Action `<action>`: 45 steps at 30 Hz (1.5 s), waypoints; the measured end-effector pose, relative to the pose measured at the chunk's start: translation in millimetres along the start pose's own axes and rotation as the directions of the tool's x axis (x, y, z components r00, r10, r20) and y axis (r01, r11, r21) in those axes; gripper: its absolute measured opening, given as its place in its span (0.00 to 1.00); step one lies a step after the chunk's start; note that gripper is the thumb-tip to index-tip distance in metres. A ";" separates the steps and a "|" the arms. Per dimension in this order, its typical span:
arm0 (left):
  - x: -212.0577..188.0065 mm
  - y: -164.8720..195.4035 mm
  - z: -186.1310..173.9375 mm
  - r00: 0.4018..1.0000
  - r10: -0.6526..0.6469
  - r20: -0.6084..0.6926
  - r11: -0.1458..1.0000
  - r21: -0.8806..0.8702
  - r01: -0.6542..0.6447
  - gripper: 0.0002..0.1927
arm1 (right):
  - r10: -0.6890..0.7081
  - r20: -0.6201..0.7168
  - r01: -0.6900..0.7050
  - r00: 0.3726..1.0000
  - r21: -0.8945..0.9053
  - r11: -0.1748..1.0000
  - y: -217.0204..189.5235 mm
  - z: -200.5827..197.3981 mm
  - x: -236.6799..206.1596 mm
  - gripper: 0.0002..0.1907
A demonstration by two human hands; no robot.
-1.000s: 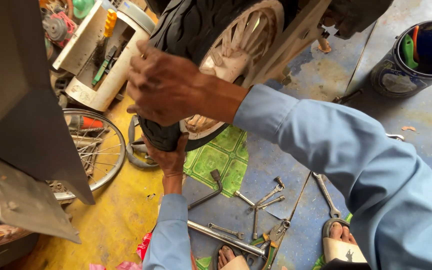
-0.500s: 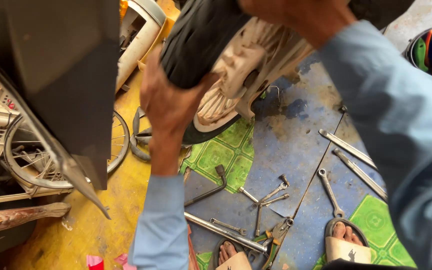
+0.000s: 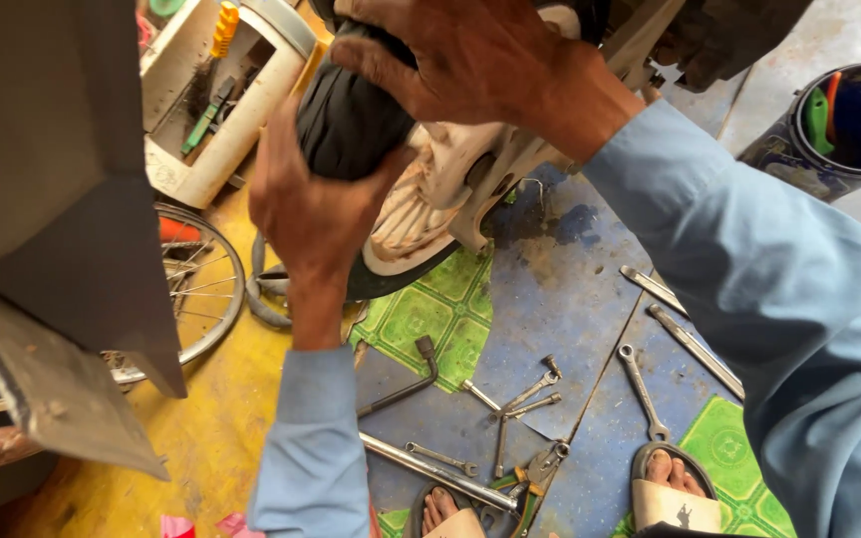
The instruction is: The person uses a socket wrench to loosen and remove a bolt from the motorcycle's front wheel axle. They then reposition the wheel and use a wrench to tighten the axle bolt, securing the wheel in place.
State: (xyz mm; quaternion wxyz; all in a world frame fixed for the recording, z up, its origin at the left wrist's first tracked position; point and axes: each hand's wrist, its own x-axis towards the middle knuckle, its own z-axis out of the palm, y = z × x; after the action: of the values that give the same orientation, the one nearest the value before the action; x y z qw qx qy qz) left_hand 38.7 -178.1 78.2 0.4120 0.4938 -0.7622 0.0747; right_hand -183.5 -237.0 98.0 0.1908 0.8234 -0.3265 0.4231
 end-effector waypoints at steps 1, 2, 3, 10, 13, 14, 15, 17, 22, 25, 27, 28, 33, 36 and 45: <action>-14.6 -7.6 -0.9 0.999 -0.007 -0.033 1.000 -0.015 0.006 0.44 | 0.031 0.053 -0.033 0.998 0.022 0.999 0.6 0.7 2.7 0.16; -32.1 -14.5 -2.0 0.996 -0.075 -0.054 0.996 -0.057 0.072 0.44 | 0.061 0.106 -0.066 0.992 0.041 0.997 0.1 1.9 6.3 0.17; -52.2 -21.4 -2.6 0.986 -0.148 -0.074 0.985 -0.101 0.141 0.44 | 0.121 0.192 -0.142 0.974 0.098 0.985 -4.9 4.8 8.6 0.18; -151.0 -76.6 29.5 0.918 -0.395 0.040 0.776 -0.521 0.356 0.48 | -0.191 0.084 0.196 0.978 -0.062 0.979 -94.3 49.8 28.3 0.25; -171.3 -88.0 45.3 0.880 -0.462 0.107 0.678 -0.597 0.429 0.49 | -0.193 0.089 0.200 0.977 -0.084 0.976 -109.3 44.4 36.2 0.29; -173.9 -89.9 45.6 0.856 -0.498 0.138 0.642 -0.605 0.471 0.48 | -0.162 0.181 0.172 0.970 -0.044 0.984 -104.5 39.6 40.6 0.29; -173.8 -90.5 44.8 0.873 -0.472 0.123 0.664 -0.601 0.443 0.49 | -0.135 0.267 0.142 0.954 -0.007 0.990 -98.1 35.0 45.0 0.31; -167.1 -87.2 36.9 0.902 -0.421 0.097 0.704 -0.592 0.392 0.49 | -0.075 0.167 0.097 0.983 -0.129 0.987 -69.2 24.6 49.6 0.33; -118.0 -64.1 3.8 0.970 -0.243 0.009 0.894 -0.387 0.228 0.51 | 0.011 0.221 0.053 0.975 -0.283 0.958 -53.7 33.7 40.8 0.35; -85.7 -47.7 -1.9 0.979 -0.200 -0.038 0.949 -0.255 0.184 0.50 | -0.010 0.205 0.045 0.979 -0.167 0.985 -56.6 42.5 42.0 0.33; -74.1 -37.4 -3.3 0.975 -0.214 -0.052 0.957 -0.211 0.199 0.49 | -0.052 0.039 0.057 0.998 -0.131 0.990 -54.8 40.8 43.2 0.26; -70.9 -34.1 -4.6 0.977 -0.205 -0.051 0.962 -0.192 0.192 0.49 | -0.022 0.128 0.040 0.992 -0.139 0.990 -53.3 38.0 42.3 0.27; -65.4 -24.0 -8.6 0.966 -0.252 -0.057 0.954 -0.183 0.238 0.47 | -0.041 0.093 0.057 0.995 -0.178 0.982 -48.1 28.2 39.7 0.26; -66.1 -23.1 -9.6 0.960 -0.276 -0.053 0.942 -0.211 0.260 0.47 | 0.024 0.253 -0.001 0.967 -0.092 0.996 -49.3 28.5 41.6 0.29; -93.3 -38.2 -0.2 0.955 -0.289 -0.066 0.917 -0.307 0.256 0.46 | -0.007 0.090 0.013 0.996 -0.065 0.998 -83.3 32.6 45.5 0.26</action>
State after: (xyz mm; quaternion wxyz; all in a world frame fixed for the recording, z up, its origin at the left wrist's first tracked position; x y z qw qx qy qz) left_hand 86.0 -132.7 1.7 0.5286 0.5234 -0.6646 -0.0708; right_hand -87.1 -213.9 113.6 0.2049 0.8365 -0.3443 0.3740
